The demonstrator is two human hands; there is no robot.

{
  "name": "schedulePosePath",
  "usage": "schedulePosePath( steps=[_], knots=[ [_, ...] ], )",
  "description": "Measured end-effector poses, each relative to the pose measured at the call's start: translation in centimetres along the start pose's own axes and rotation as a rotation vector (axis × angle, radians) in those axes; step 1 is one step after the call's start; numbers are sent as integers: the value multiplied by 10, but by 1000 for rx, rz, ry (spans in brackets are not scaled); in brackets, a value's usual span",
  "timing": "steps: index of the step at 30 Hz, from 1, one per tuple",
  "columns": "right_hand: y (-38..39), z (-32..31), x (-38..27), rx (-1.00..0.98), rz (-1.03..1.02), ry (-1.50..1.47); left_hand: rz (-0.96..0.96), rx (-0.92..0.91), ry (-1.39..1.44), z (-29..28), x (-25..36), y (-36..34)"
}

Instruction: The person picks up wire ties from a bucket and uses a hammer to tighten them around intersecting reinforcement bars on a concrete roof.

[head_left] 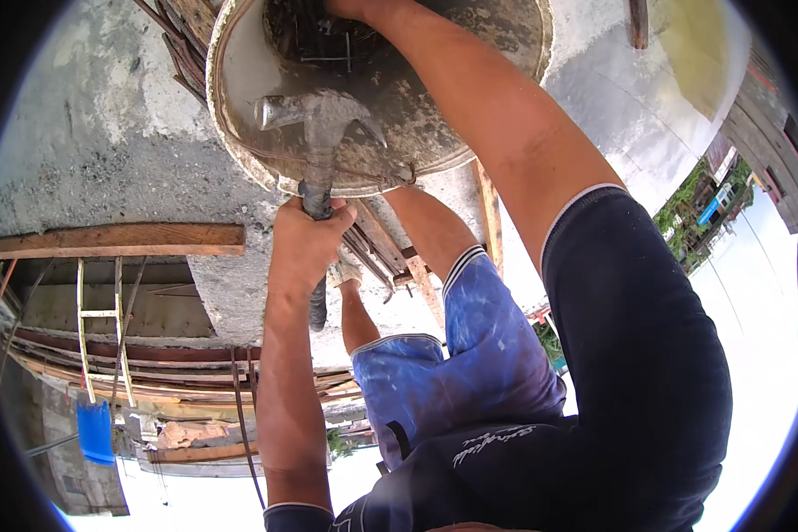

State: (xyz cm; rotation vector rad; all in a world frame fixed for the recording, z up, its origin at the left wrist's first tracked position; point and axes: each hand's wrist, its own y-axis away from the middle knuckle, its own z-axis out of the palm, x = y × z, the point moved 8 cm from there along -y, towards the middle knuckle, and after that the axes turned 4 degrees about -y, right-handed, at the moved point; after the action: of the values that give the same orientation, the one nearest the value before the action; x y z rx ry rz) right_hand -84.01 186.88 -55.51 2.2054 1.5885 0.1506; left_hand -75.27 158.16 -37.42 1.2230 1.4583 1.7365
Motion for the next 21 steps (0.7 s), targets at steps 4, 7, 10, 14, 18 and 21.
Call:
schedulePosePath(
  steps=[4, 7, 10, 14, 18, 21],
  knots=[
    [11, 15, -36, -241, 154, -274, -58, 11, 24, -14, -29, 4],
    [14, 8, -33, 46, 116, -28, -59, -21, 48, -11, -19, 8],
    [38, 46, -47, -386, 253, -86, -77, -15, 63, -16, -27, 13],
    [80, 43, -24, -107, 186, -126, -36, -41, 64, -5, -17, 3],
    [128, 67, -55, -733, 117, -86, -61, -3, 53, -18, -29, 11],
    [100, 43, -15, -311, 300, -282, -40, -26, 30, -11, -19, 4]
  ],
)
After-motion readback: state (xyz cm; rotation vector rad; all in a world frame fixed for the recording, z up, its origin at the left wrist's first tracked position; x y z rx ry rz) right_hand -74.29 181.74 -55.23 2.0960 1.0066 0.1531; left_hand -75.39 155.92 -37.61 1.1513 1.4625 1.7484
